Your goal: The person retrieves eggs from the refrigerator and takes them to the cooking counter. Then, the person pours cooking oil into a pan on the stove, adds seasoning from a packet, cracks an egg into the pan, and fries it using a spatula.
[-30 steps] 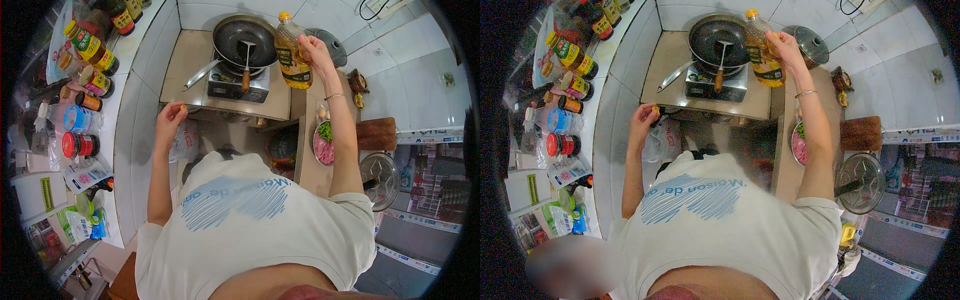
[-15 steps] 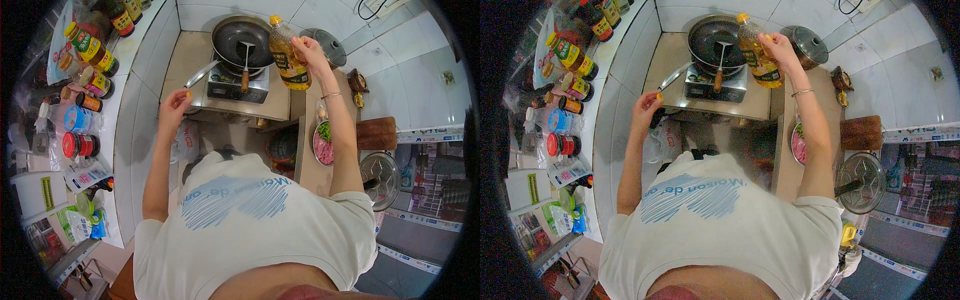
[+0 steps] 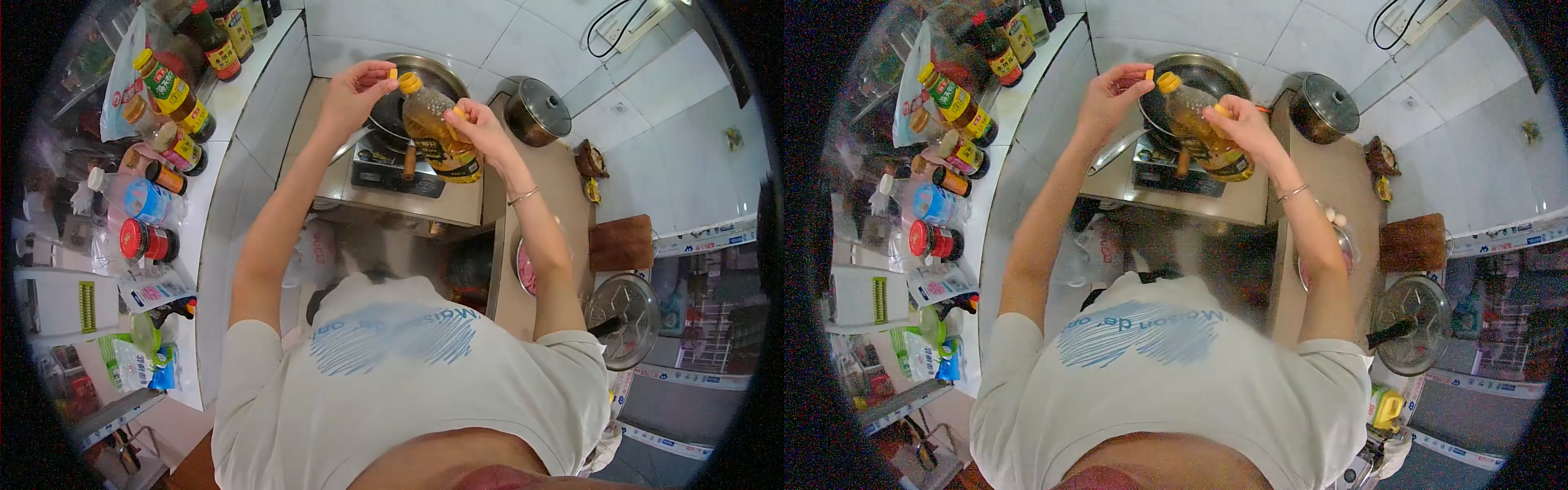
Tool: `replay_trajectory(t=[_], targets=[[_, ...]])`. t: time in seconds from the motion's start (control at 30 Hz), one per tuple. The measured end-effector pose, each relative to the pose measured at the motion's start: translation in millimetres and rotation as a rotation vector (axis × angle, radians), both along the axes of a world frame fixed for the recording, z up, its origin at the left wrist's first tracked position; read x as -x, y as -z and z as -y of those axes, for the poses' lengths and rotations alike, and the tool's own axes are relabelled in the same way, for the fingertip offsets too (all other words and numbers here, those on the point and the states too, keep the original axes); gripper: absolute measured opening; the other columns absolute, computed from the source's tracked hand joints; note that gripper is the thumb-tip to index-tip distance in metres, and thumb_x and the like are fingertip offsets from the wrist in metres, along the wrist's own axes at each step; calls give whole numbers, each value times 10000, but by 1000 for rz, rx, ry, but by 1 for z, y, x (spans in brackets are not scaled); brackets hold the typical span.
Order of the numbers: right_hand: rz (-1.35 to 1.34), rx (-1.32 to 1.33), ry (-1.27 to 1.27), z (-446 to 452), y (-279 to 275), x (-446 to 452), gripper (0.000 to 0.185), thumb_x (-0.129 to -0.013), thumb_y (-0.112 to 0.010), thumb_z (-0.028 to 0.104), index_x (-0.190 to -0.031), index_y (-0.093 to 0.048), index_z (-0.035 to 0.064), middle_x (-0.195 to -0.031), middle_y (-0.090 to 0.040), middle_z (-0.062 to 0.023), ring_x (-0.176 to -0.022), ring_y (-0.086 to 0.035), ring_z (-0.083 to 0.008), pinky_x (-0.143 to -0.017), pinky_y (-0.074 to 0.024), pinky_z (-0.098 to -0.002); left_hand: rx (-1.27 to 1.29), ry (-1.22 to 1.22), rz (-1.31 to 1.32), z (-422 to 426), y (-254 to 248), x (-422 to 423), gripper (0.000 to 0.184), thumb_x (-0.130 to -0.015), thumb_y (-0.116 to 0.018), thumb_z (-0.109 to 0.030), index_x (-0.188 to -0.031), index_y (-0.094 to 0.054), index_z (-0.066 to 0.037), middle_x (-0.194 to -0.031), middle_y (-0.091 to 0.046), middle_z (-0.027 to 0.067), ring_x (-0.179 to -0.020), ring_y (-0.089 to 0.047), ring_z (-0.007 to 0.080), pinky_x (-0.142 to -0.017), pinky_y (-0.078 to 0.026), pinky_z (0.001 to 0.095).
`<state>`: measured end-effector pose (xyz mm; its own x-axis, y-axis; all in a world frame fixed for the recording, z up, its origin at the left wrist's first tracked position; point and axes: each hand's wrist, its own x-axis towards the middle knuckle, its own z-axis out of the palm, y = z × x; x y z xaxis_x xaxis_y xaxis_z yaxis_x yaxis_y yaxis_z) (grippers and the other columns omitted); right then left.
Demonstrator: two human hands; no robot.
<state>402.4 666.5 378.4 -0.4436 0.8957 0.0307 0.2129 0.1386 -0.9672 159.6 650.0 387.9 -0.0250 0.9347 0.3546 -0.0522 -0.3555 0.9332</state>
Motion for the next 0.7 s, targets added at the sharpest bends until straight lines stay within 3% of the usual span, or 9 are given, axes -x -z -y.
replay_trajectory(t=[0.2,0.27,0.37,0.5,0.57,0.7], targets=[[17,-3,-54,14,-5,22,274,-837,-628,249,-691,-471,79,-619,-410,82,-565,-348,-10,-474,-278,-189,40,74,-94,7,2,20,257,-772,-668,-88,-1027,-646,-65,-905,-628,43,-841,-580,105,-759,-465,222],[33,3,-70,15,-5,27,273,-837,-628,247,-690,-468,80,-620,-413,82,-567,-349,-9,-472,-280,-189,2,61,-338,8,0,30,267,-770,-658,-64,-1037,-649,-79,-970,-620,47,-861,-584,117,-785,-469,227],[60,8,-98,13,-2,32,272,-838,-626,246,-690,-465,83,-624,-419,82,-568,-352,-7,-469,-283,-190,-36,100,-364,13,-4,40,266,-777,-638,-42,-1037,-653,-95,-1022,-606,52,-894,-580,124,-818,-464,238],[29,54,-139,13,-1,41,273,-840,-624,253,-697,-462,86,-626,-424,83,-566,-354,-5,-469,-282,-188,-141,212,-351,18,-4,52,282,-803,-621,-74,-1085,-627,-65,-1049,-584,46,-971,-549,121,-846,-434,230],[10,55,-157,16,-6,48,275,-841,-622,258,-698,-462,87,-624,-421,84,-564,-352,-4,-469,-279,-187,-95,316,-57,29,-10,51,299,-810,-619,-80,-1107,-607,-39,-1077,-582,50,-973,-550,128,-870,-427,238],[-20,38,-212,15,-6,65,276,-844,-618,266,-700,-463,88,-624,-417,86,-561,-352,-6,-474,-279,-184,-8,19,-42,38,-13,53,366,-814,-625,-96,-1166,-558,-24,-1142,-566,60,-1007,-541,136,-902,-409,251]])
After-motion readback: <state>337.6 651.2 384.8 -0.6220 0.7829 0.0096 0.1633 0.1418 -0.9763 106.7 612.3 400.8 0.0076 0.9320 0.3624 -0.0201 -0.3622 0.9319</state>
